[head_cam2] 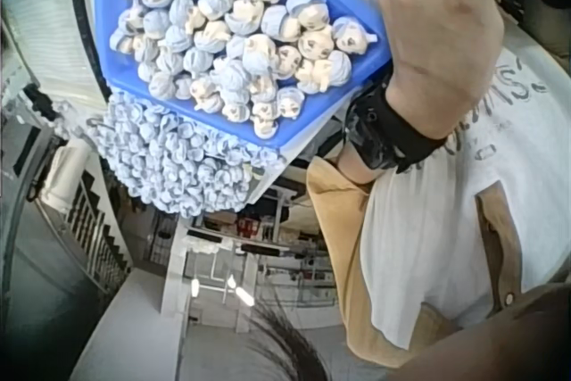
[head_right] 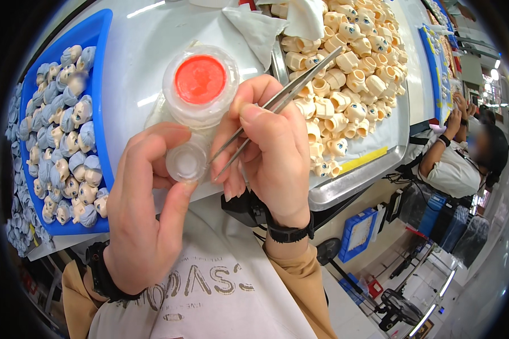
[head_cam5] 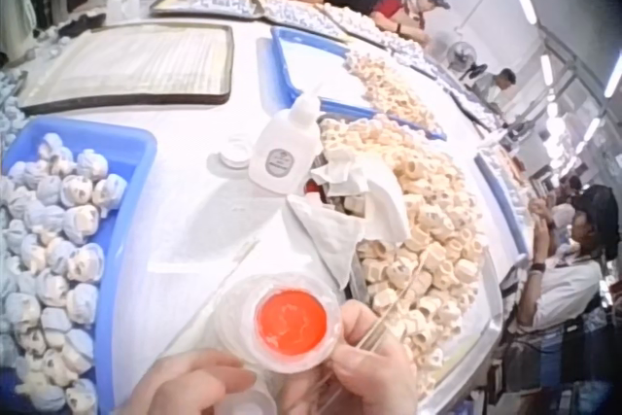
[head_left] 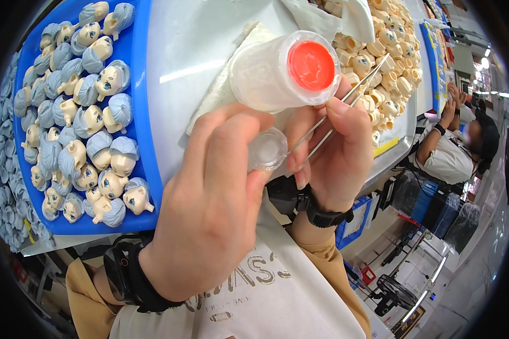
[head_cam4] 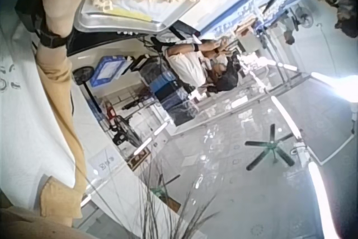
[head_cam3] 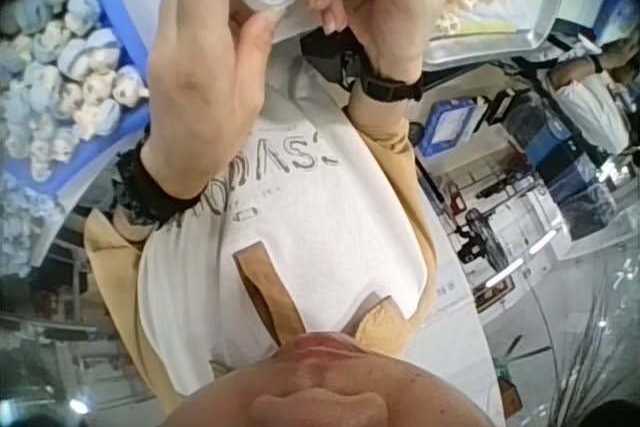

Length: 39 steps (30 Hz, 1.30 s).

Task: The person uses tweezers to pick up small white components from a container and places them into the eye sockets of doll heads arranged in a blue tray. The person repeats this insertion process for multiple doll heads throughout the clip.

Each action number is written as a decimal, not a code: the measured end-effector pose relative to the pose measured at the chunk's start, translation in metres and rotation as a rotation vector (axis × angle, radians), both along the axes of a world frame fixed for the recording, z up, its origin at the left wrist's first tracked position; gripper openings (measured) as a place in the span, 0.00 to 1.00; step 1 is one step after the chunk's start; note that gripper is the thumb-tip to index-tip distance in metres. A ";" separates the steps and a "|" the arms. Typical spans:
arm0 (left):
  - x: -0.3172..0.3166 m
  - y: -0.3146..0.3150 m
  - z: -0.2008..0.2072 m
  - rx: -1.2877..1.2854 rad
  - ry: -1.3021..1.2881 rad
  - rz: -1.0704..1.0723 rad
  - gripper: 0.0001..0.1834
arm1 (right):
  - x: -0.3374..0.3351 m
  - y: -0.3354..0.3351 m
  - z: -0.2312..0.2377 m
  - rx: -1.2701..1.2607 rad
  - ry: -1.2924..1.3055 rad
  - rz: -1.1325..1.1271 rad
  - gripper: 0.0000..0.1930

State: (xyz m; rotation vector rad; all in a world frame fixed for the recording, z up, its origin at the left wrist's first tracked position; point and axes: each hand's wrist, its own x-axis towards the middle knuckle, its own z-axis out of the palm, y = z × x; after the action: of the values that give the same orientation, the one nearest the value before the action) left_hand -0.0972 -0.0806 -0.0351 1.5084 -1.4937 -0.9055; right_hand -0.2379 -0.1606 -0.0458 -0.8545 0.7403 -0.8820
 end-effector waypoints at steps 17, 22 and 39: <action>-0.001 -0.002 0.003 0.020 -0.002 -0.001 0.20 | -0.002 0.001 -0.003 -0.031 -0.033 -0.011 0.08; -0.002 -0.002 0.001 -0.009 -0.014 0.000 0.20 | -0.005 0.003 -0.005 -0.025 -0.054 -0.021 0.08; 0.000 -0.002 0.001 0.008 0.022 0.005 0.22 | -0.003 0.025 0.020 -0.302 0.332 -0.169 0.12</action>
State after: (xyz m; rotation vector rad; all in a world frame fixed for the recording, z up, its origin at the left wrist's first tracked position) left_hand -0.0972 -0.0826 -0.0336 1.5029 -1.4720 -0.9239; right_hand -0.2405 -0.1354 -0.0259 -1.2395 0.9936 -1.0316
